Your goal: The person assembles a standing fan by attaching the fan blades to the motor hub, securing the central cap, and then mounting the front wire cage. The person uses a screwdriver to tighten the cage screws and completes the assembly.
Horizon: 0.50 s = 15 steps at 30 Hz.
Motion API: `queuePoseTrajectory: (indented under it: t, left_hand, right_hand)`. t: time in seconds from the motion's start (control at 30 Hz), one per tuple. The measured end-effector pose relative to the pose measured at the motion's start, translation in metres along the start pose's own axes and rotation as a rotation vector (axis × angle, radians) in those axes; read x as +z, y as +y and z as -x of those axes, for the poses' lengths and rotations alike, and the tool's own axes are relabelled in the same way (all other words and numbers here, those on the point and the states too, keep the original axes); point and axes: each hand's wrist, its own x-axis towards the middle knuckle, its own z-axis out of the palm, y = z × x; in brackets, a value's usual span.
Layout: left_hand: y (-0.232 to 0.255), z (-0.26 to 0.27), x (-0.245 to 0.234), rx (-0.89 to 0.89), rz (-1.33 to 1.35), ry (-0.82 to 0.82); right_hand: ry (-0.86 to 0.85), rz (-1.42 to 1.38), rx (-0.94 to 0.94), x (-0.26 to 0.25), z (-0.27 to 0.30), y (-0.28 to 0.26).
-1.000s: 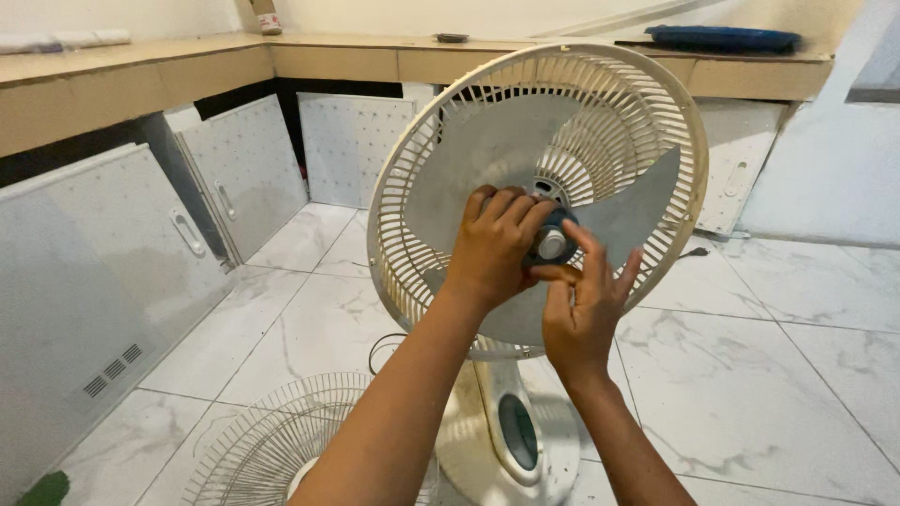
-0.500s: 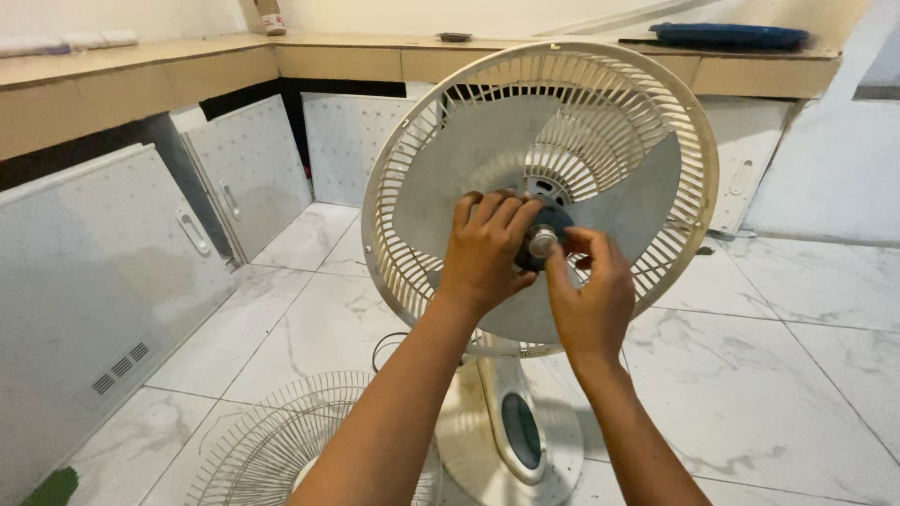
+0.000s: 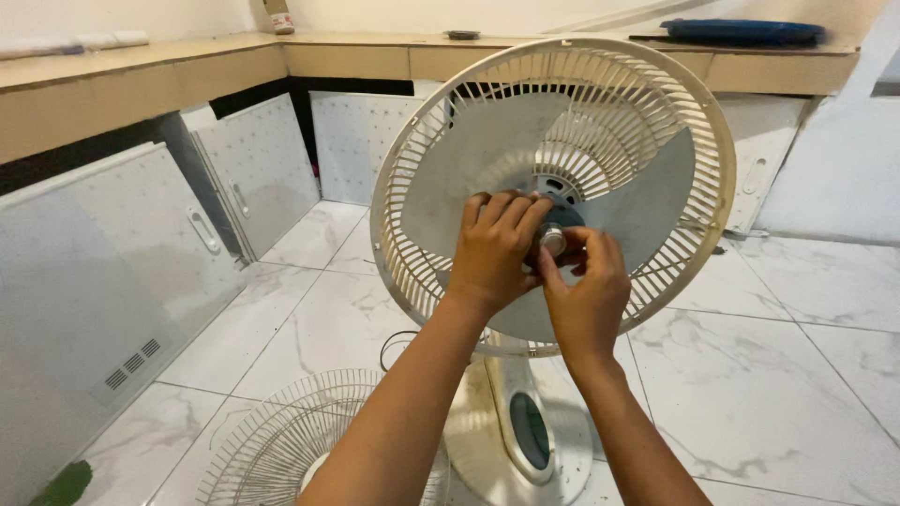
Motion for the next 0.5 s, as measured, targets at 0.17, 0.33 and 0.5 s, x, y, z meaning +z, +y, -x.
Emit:
queuePoseTrajectory:
  t: [0.17,0.33,0.5]
  left_hand:
    - [-0.001,0.004,-0.002,-0.052,0.073,-0.014]
    - [0.0,0.003,0.001,-0.01,0.003,0.004]
    - [-0.006,0.0,0.003,0.053,0.023,0.0]
  right_hand:
    - [0.016,0.053,-0.278,-0.004,0.0,0.005]
    - [0.009,-0.011,-0.081,0.002,-0.001,0.0]
    - [-0.025,0.119,-0.187,0.003,-0.007,-0.001]
